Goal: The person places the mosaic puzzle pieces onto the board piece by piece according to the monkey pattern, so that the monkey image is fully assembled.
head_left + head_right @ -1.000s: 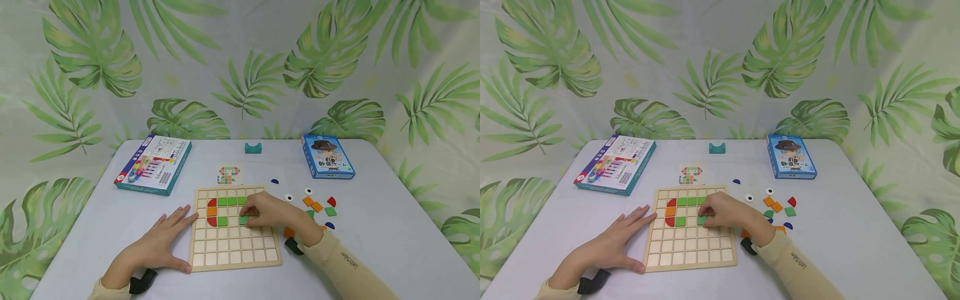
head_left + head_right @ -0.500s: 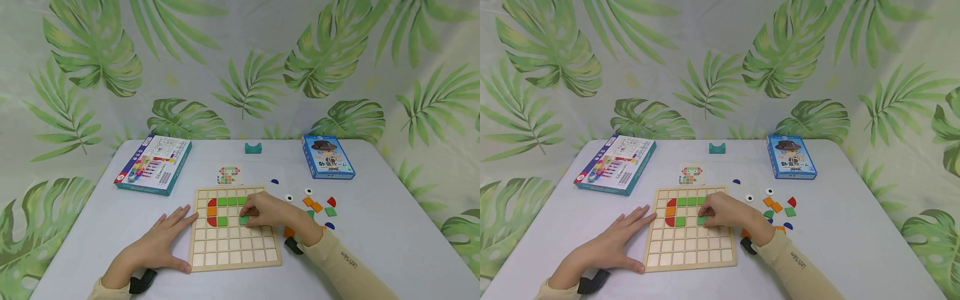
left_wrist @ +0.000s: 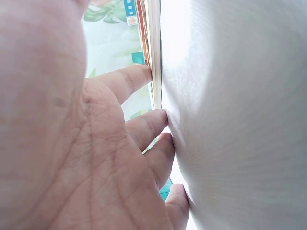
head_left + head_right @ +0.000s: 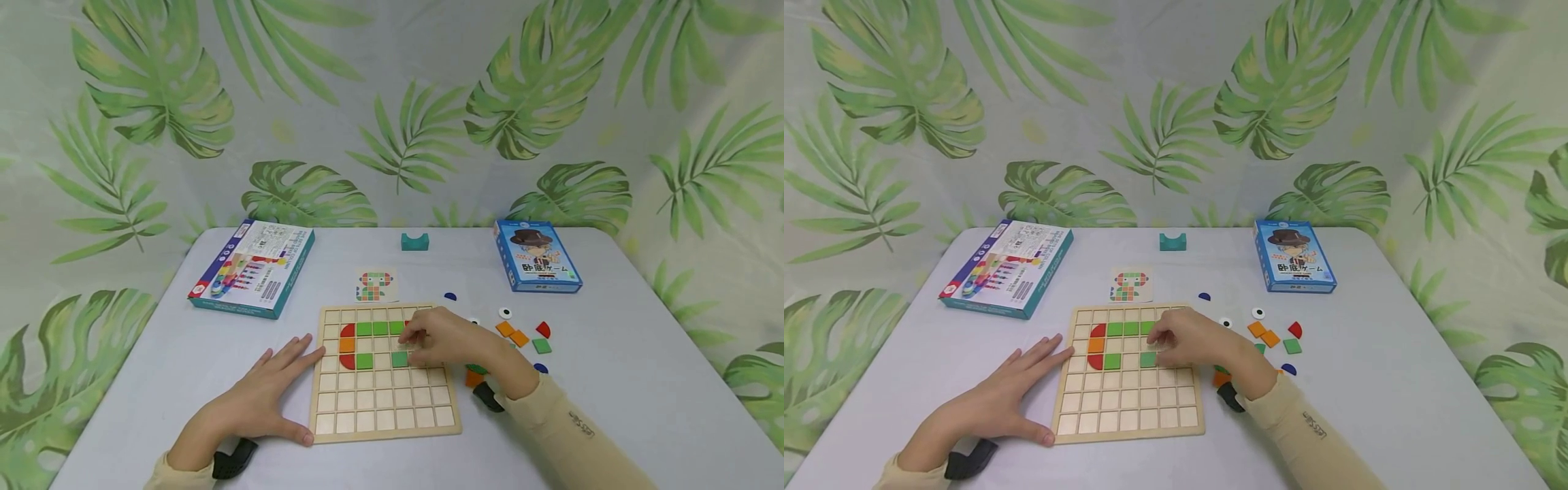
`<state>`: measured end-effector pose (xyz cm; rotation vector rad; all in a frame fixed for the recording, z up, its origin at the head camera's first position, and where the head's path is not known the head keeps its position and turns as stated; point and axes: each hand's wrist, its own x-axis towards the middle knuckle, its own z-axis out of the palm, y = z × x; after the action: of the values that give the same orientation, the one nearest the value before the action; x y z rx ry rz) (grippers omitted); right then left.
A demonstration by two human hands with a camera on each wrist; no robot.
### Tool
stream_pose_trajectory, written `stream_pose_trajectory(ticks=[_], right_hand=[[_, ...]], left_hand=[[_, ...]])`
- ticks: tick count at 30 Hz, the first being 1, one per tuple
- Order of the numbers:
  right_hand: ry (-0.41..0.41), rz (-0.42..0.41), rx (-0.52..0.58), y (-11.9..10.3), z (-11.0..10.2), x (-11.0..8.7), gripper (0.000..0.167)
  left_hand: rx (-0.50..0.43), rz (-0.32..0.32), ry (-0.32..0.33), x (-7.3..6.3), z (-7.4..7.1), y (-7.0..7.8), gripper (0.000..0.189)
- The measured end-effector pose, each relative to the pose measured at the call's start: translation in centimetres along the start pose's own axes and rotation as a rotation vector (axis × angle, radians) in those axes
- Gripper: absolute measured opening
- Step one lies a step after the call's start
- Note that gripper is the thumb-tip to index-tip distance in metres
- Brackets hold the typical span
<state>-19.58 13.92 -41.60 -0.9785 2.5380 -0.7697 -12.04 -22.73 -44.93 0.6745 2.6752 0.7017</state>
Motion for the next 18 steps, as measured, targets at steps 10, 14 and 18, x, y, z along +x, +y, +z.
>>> stream_pose_trajectory(ticks=[10, 14, 18], right_hand=[[0.045, 0.139, -0.009, 2.5, -3.7, -3.7, 0.021], [0.068, 0.184, -0.022, 3.8, -4.8, -5.4, 0.023], [0.116, 0.228, -0.045, 5.2, -6.2, -7.4, 0.027]], left_hand=[[0.013, 0.001, 0.002, 0.0, 0.1, -0.1, 0.133], [0.012, -0.002, 0.003, 0.1, 0.1, -0.1, 0.134], [0.01, -0.005, 0.001, 0.1, 0.1, 0.0, 0.133]])
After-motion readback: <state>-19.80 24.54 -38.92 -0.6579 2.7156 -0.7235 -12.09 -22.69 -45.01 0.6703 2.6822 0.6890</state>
